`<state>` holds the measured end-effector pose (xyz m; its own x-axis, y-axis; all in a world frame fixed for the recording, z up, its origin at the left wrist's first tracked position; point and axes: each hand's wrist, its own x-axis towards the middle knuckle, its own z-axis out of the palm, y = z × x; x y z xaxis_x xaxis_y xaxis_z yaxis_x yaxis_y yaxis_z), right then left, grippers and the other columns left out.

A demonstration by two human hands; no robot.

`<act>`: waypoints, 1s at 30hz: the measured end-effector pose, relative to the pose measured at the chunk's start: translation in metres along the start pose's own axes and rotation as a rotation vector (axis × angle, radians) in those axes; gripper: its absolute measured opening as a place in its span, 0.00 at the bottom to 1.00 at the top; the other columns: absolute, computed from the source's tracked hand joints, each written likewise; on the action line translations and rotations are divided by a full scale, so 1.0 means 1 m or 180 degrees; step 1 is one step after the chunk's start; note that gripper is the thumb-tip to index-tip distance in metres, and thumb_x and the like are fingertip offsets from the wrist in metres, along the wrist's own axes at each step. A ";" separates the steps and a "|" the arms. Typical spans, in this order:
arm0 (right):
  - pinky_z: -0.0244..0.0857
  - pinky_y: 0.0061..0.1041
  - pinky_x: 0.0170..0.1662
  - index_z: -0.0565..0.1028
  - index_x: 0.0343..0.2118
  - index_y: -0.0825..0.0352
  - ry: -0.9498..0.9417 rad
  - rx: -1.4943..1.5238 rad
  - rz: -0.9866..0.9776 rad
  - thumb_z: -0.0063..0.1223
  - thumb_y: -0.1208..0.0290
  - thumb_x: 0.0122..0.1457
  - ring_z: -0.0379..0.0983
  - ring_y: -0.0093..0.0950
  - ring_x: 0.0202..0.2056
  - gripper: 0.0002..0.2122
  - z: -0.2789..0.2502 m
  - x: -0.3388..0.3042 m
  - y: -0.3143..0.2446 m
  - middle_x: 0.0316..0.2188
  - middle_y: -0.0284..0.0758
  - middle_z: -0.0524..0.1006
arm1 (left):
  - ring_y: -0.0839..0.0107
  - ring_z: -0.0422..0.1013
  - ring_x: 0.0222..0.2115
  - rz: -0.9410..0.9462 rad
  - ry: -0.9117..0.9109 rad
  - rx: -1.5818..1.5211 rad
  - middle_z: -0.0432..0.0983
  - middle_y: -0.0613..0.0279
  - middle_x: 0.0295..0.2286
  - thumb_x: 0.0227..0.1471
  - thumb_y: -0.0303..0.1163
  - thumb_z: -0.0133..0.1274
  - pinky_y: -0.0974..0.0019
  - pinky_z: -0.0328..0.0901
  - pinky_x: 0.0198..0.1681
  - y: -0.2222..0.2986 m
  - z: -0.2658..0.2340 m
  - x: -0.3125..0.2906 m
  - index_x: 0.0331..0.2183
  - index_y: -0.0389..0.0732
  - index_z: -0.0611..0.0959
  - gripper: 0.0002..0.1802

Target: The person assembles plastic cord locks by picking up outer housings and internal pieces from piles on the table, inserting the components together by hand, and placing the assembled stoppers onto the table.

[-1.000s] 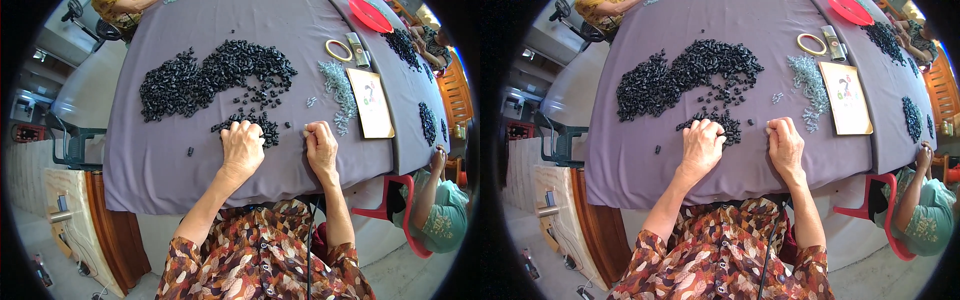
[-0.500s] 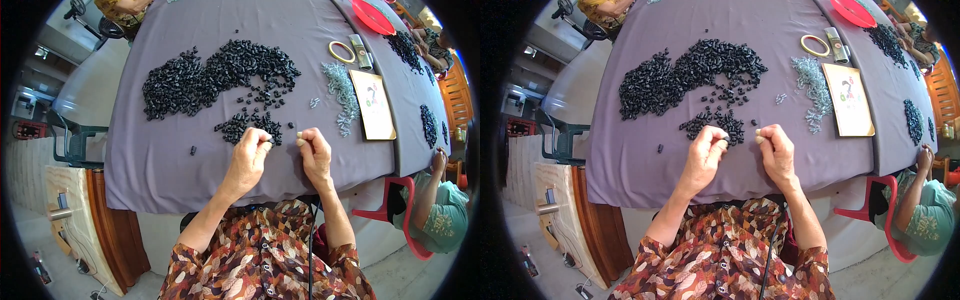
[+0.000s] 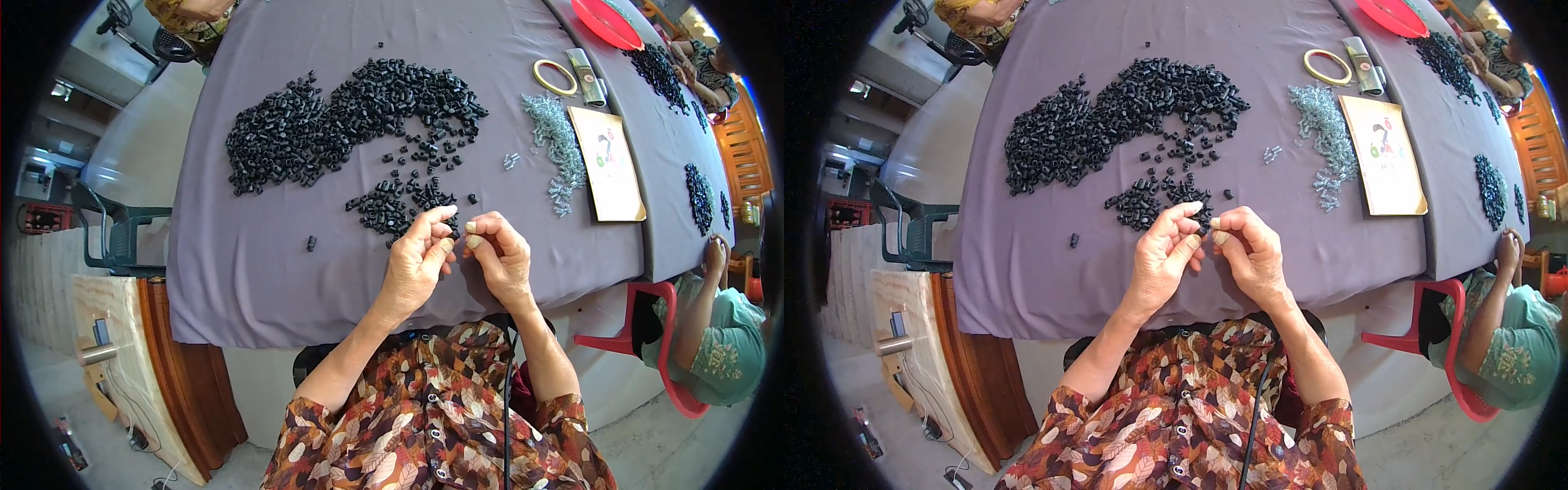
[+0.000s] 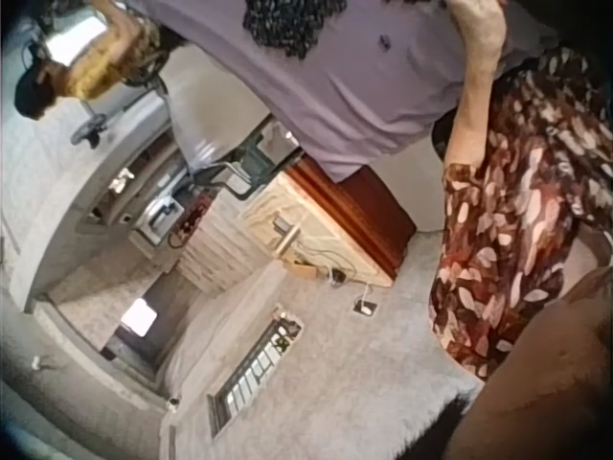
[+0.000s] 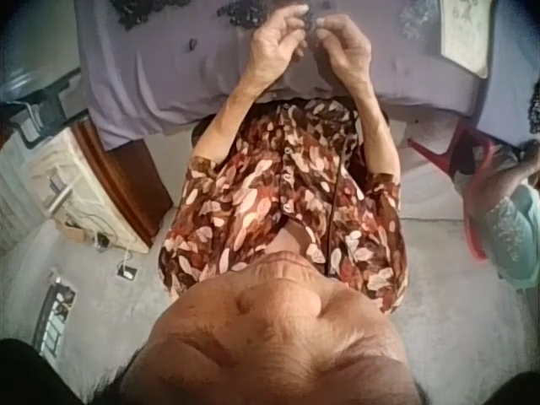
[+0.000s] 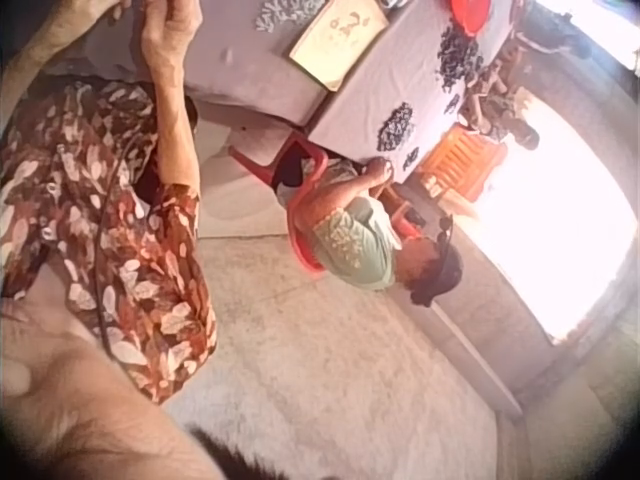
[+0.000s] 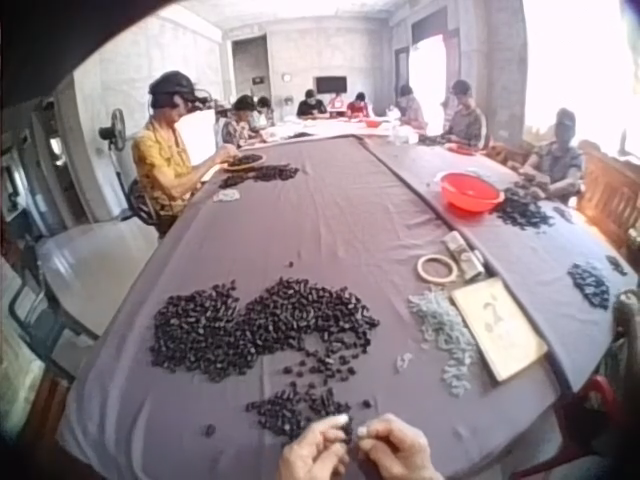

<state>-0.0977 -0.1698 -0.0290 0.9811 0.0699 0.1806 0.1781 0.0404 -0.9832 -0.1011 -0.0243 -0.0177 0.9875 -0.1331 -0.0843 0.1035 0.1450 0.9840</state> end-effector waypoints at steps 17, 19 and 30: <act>0.64 0.22 0.27 0.71 0.29 0.70 0.0183 -0.1276 -0.1146 0.54 0.86 0.43 0.70 0.28 0.23 0.09 0.002 -0.001 0.000 0.23 0.36 0.73 | 0.85 0.63 0.17 -0.0326 0.0298 -0.0195 0.73 0.67 0.21 0.55 0.29 0.47 0.81 0.59 0.19 -0.005 0.001 0.002 0.34 0.38 0.73 0.05; 0.64 0.22 0.27 0.71 0.28 0.69 0.0176 -0.1321 -0.1175 0.53 0.86 0.43 0.70 0.28 0.23 0.09 0.002 0.000 -0.001 0.22 0.36 0.73 | 0.85 0.62 0.17 -0.0330 0.0270 -0.0345 0.72 0.67 0.21 0.55 0.29 0.47 0.81 0.58 0.19 -0.008 0.001 0.002 0.33 0.39 0.73 0.05; 0.64 0.20 0.28 0.70 0.27 0.70 0.0139 -0.0919 -0.0569 0.53 0.85 0.45 0.69 0.23 0.23 0.07 0.002 0.000 0.000 0.22 0.34 0.72 | 0.86 0.60 0.16 -0.0478 0.0105 -0.0805 0.69 0.69 0.20 0.55 0.30 0.47 0.82 0.56 0.18 -0.013 -0.001 0.004 0.32 0.40 0.70 0.05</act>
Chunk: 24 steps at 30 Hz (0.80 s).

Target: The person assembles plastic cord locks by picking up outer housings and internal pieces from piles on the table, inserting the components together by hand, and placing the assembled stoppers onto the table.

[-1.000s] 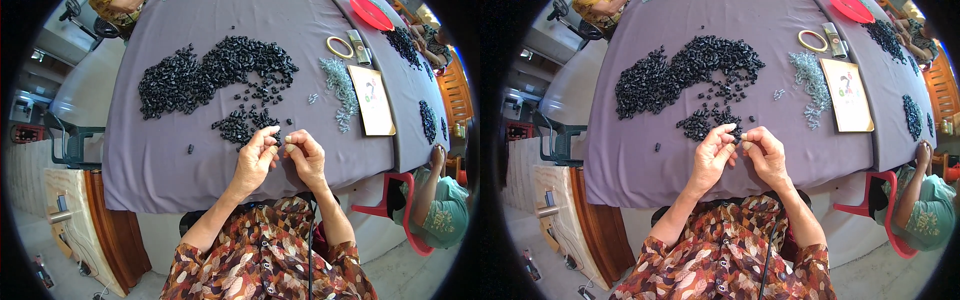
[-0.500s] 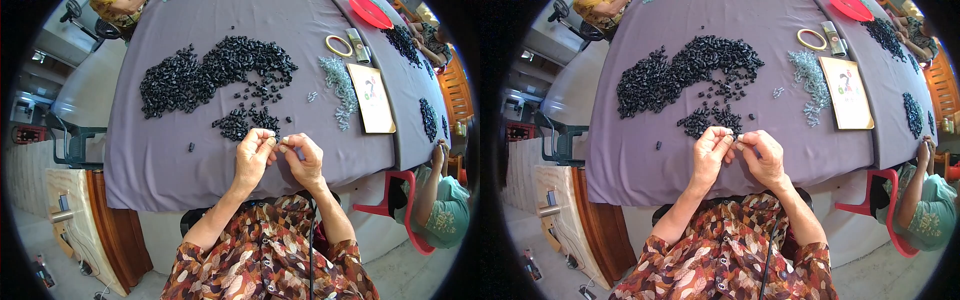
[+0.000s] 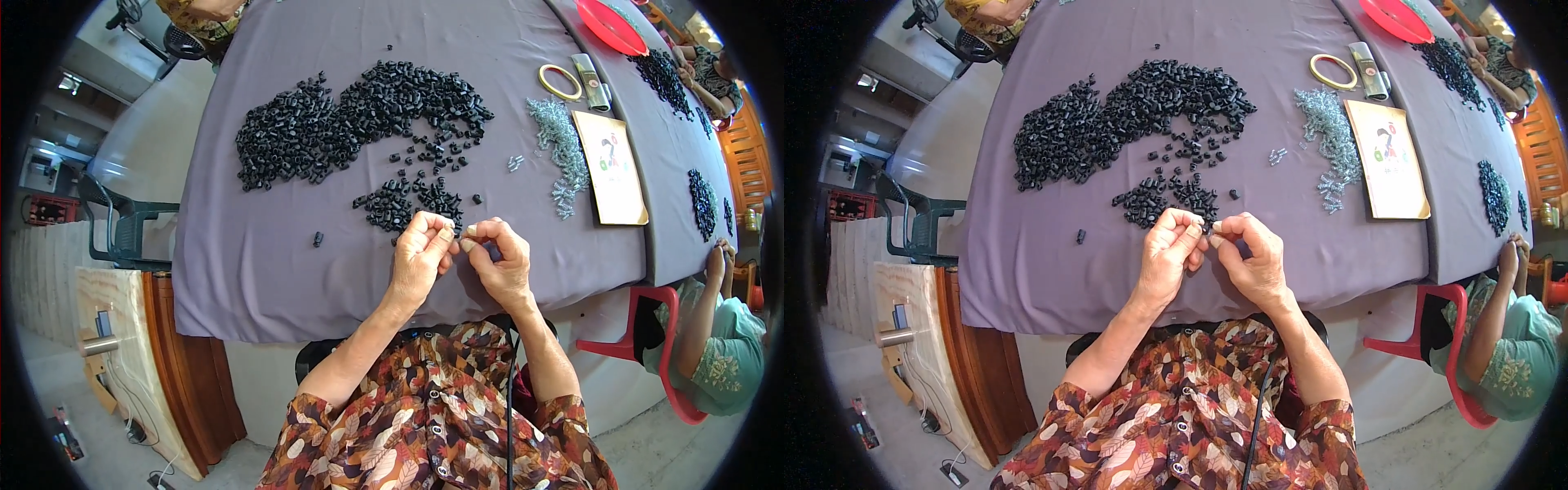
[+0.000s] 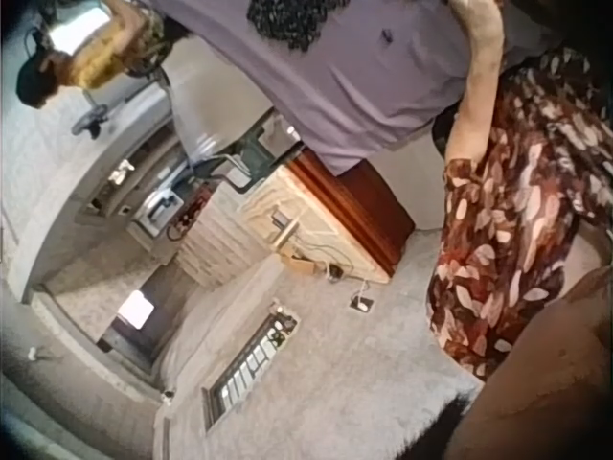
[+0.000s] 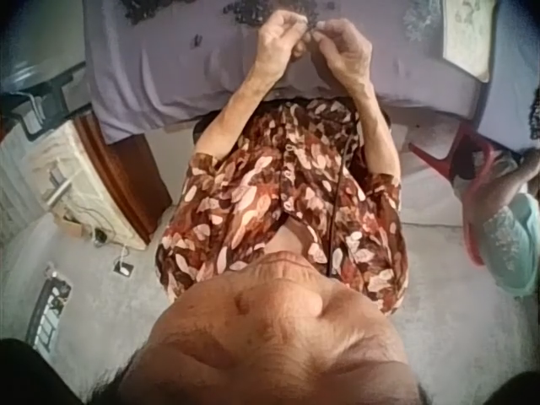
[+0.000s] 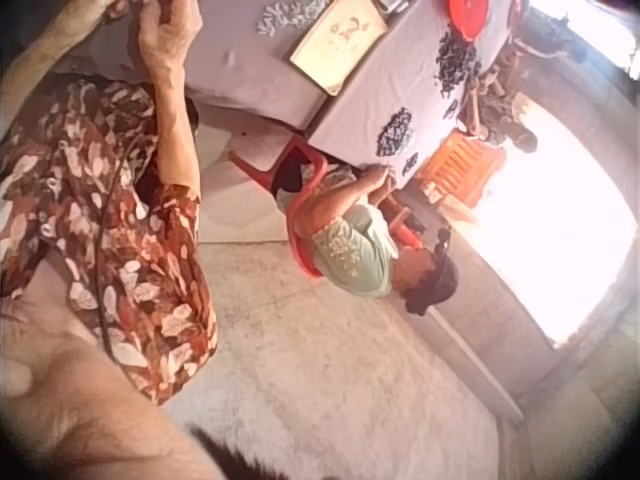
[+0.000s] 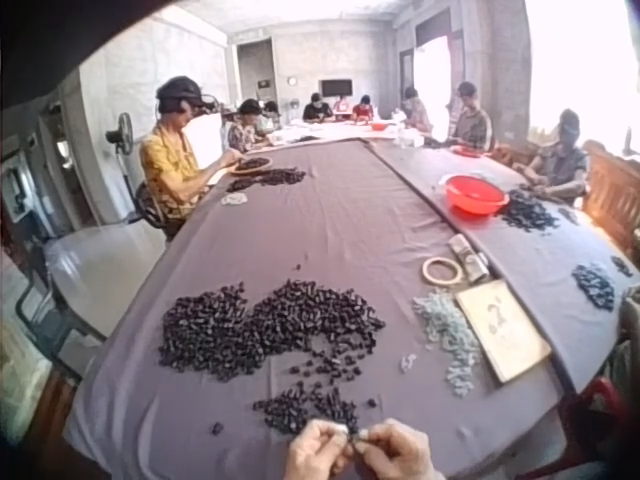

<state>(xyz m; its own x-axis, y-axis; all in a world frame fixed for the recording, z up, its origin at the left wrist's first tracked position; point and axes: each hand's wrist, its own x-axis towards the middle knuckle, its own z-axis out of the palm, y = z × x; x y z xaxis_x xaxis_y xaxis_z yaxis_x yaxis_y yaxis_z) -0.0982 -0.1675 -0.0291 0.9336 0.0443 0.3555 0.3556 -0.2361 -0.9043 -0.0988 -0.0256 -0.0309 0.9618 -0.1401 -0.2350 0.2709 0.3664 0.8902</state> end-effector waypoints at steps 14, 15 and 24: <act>0.64 0.21 0.28 0.70 0.27 0.70 0.0001 -0.0167 -0.0160 0.52 0.86 0.43 0.68 0.25 0.22 0.07 -0.001 -0.001 -0.001 0.21 0.35 0.71 | 0.86 0.60 0.15 0.0137 -0.0129 0.0582 0.69 0.69 0.19 0.55 0.27 0.45 0.81 0.55 0.17 0.005 0.000 0.001 0.31 0.40 0.71 0.02; 0.64 0.21 0.28 0.70 0.26 0.70 0.0036 -0.0183 -0.0158 0.52 0.86 0.43 0.68 0.26 0.22 0.07 -0.001 -0.002 -0.001 0.21 0.35 0.71 | 0.86 0.60 0.15 0.0134 -0.0130 0.0580 0.69 0.69 0.19 0.55 0.27 0.45 0.81 0.55 0.17 0.005 0.001 0.001 0.31 0.40 0.71 0.02; 0.64 0.21 0.28 0.70 0.27 0.70 0.0076 -0.0182 -0.0211 0.53 0.85 0.43 0.69 0.25 0.22 0.07 0.000 0.000 -0.002 0.20 0.35 0.71 | 0.84 0.60 0.15 -0.0089 -0.0183 -0.0488 0.70 0.66 0.20 0.56 0.29 0.46 0.81 0.56 0.16 -0.004 -0.002 0.004 0.33 0.40 0.70 0.04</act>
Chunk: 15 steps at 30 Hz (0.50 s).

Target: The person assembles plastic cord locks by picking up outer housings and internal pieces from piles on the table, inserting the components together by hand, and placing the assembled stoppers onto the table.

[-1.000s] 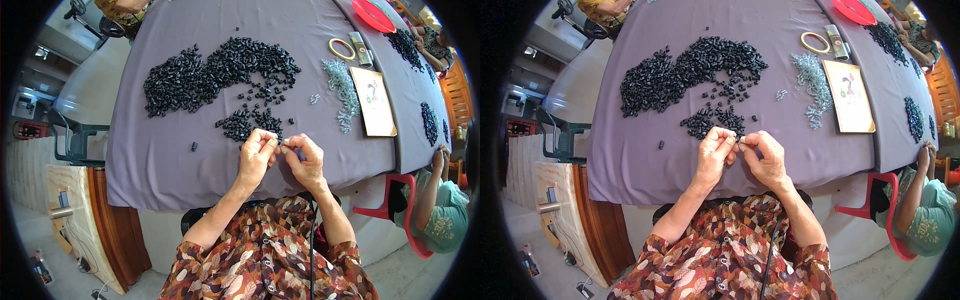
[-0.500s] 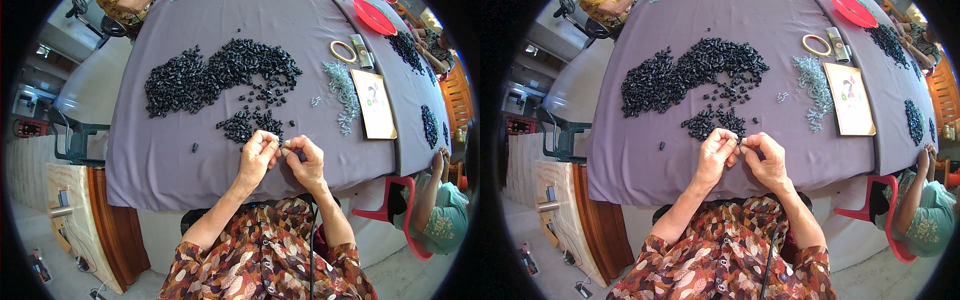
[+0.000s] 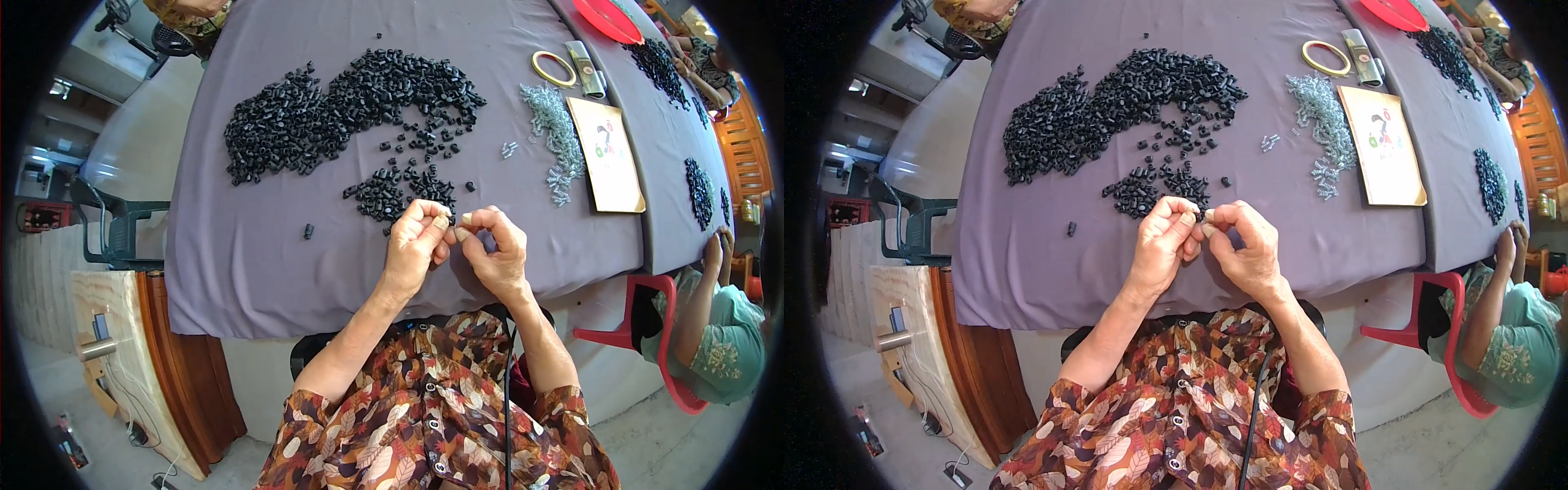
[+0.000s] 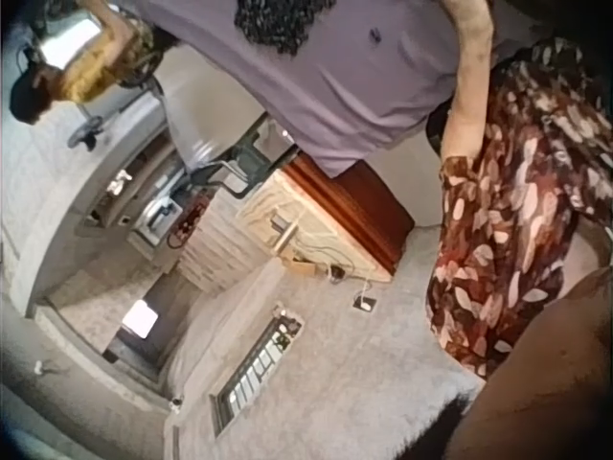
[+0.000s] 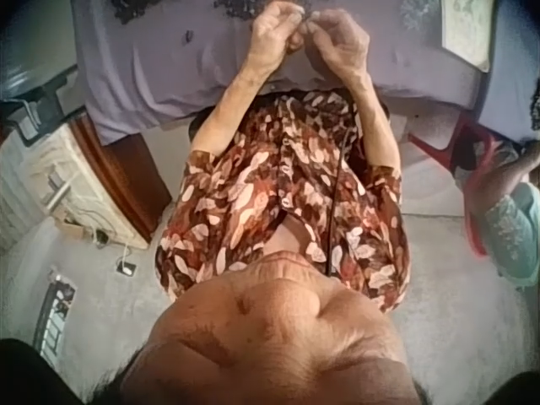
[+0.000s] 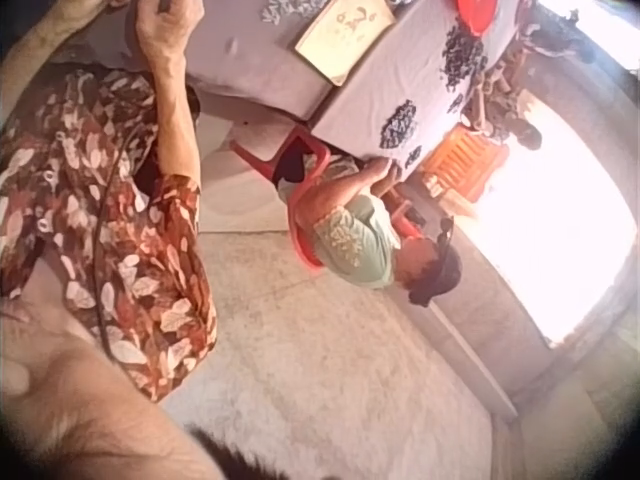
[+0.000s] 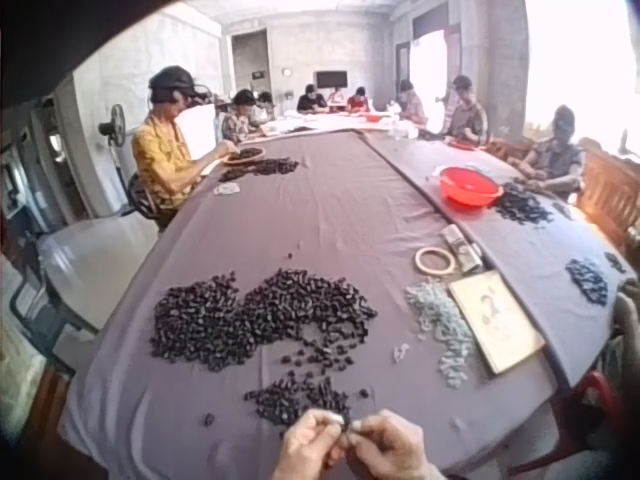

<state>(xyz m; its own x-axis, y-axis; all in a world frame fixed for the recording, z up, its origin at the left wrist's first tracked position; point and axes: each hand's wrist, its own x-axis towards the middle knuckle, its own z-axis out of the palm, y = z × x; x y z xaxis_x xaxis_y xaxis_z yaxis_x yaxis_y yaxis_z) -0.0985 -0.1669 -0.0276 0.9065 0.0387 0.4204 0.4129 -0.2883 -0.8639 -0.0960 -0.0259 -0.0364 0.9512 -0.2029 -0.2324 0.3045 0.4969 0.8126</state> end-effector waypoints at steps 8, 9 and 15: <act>0.65 0.20 0.30 0.70 0.28 0.70 -0.0027 0.0084 0.0005 0.53 0.85 0.44 0.69 0.23 0.24 0.08 -0.002 -0.002 0.002 0.21 0.33 0.72 | 0.82 0.60 0.16 -0.0001 -0.0177 -0.0062 0.69 0.65 0.20 0.56 0.28 0.45 0.78 0.56 0.19 -0.005 -0.004 0.002 0.34 0.41 0.70 0.03; 0.65 0.20 0.30 0.70 0.28 0.70 -0.0010 0.0062 0.0032 0.53 0.85 0.44 0.69 0.23 0.24 0.08 -0.002 -0.002 0.002 0.22 0.33 0.72 | 0.82 0.60 0.16 0.0011 -0.0191 -0.0085 0.69 0.65 0.20 0.56 0.28 0.45 0.78 0.56 0.19 -0.005 -0.004 0.002 0.34 0.41 0.70 0.03; 0.65 0.20 0.31 0.70 0.29 0.70 0.0076 0.0222 0.0195 0.53 0.84 0.45 0.70 0.22 0.25 0.08 -0.002 -0.004 0.007 0.23 0.33 0.73 | 0.83 0.60 0.16 0.0032 -0.0276 0.0027 0.70 0.65 0.20 0.56 0.28 0.46 0.79 0.57 0.18 -0.005 -0.003 0.003 0.34 0.40 0.71 0.04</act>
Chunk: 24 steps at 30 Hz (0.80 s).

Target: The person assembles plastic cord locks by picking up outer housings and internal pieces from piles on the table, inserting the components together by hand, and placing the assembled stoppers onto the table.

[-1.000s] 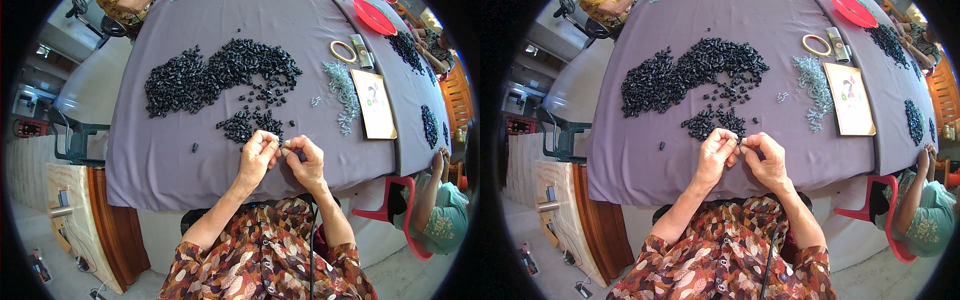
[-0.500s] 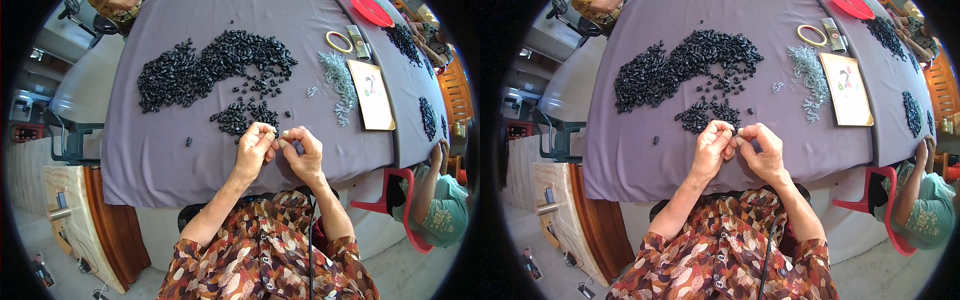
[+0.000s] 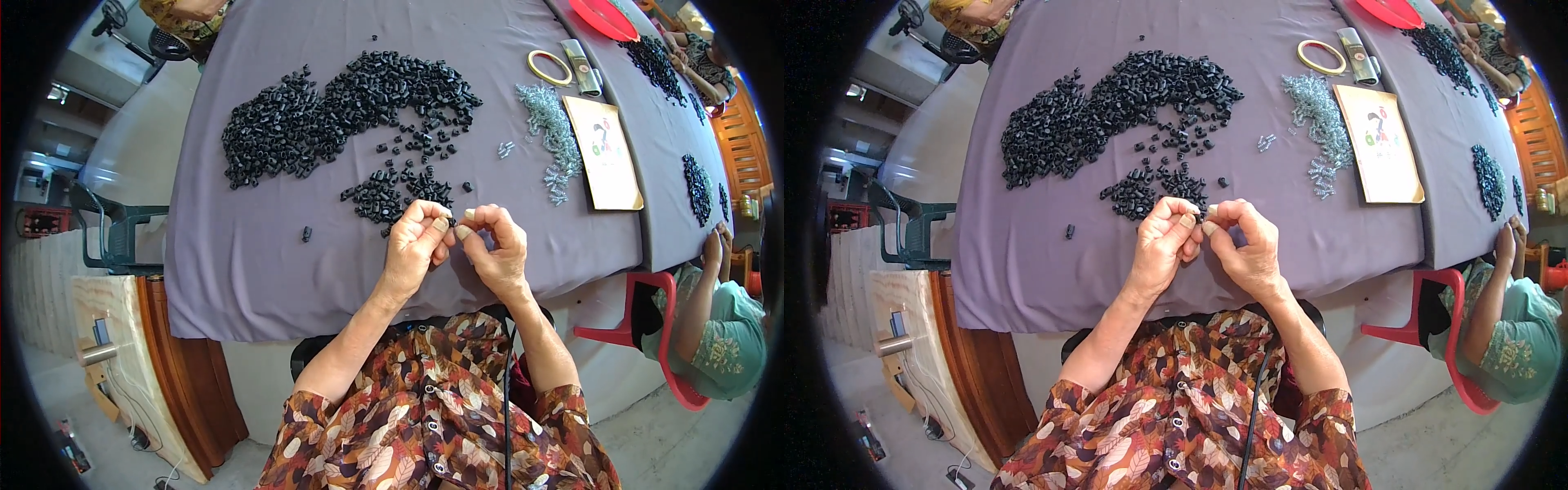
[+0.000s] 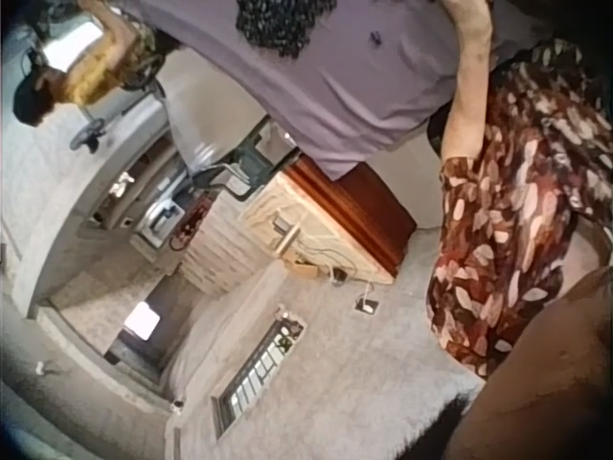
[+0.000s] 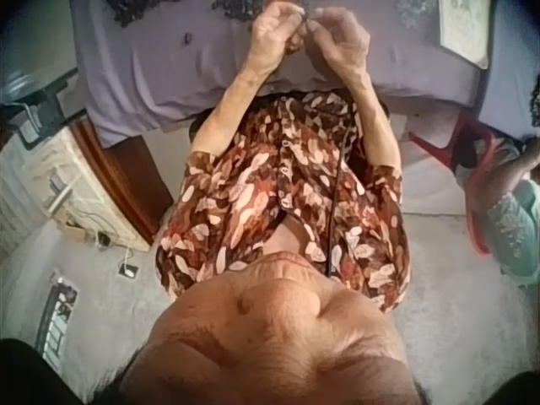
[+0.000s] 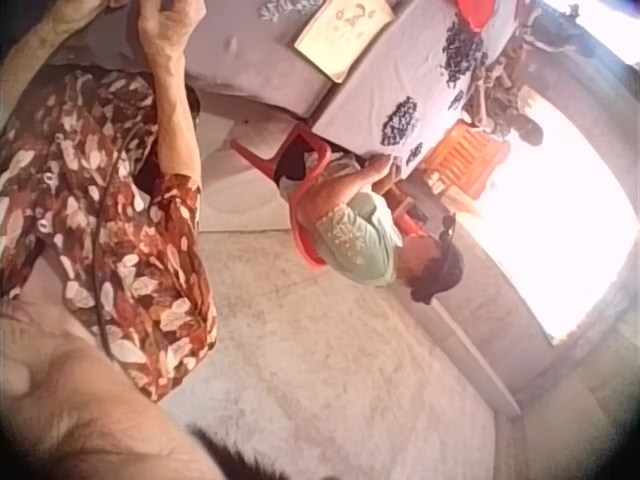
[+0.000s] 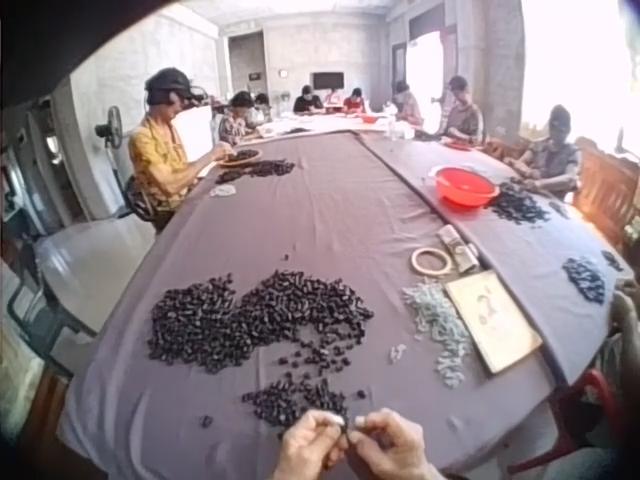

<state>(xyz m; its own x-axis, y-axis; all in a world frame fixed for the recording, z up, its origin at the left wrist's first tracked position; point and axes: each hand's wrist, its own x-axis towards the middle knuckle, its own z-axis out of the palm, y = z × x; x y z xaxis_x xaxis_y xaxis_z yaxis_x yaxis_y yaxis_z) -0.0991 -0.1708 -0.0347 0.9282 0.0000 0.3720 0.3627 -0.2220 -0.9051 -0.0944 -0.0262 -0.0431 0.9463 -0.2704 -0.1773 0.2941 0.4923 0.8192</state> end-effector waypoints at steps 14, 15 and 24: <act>0.64 0.13 0.33 0.69 0.35 0.68 -0.0577 0.1334 0.1178 0.53 0.86 0.49 0.67 0.12 0.28 0.10 -0.014 0.004 0.007 0.25 0.26 0.72 | 0.88 0.61 0.15 -0.0169 -0.0151 0.0684 0.71 0.70 0.19 0.56 0.29 0.46 0.83 0.56 0.17 0.009 0.001 -0.004 0.33 0.41 0.74 0.04; 0.63 0.12 0.33 0.69 0.34 0.68 -0.0536 0.1363 0.1177 0.53 0.86 0.49 0.67 0.12 0.28 0.10 -0.014 0.003 0.006 0.25 0.26 0.72 | 0.88 0.61 0.15 -0.0162 -0.0155 0.0673 0.71 0.70 0.19 0.56 0.29 0.46 0.83 0.56 0.17 0.007 0.002 -0.004 0.33 0.41 0.74 0.04; 0.64 0.12 0.32 0.69 0.32 0.68 -0.0286 0.1233 0.1044 0.53 0.87 0.49 0.68 0.12 0.28 0.09 -0.007 -0.001 0.003 0.25 0.26 0.71 | 0.86 0.61 0.16 -0.0093 -0.0110 0.0478 0.70 0.68 0.19 0.56 0.28 0.46 0.82 0.57 0.17 0.005 0.001 -0.001 0.33 0.40 0.72 0.03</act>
<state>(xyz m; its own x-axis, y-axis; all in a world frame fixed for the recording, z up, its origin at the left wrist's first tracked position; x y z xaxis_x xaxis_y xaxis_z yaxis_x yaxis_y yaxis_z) -0.0995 -0.1785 -0.0359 0.9956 0.0784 0.0520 0.0395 0.1530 -0.9874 -0.0940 -0.0236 -0.0382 0.9316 -0.3124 -0.1856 0.2957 0.3551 0.8868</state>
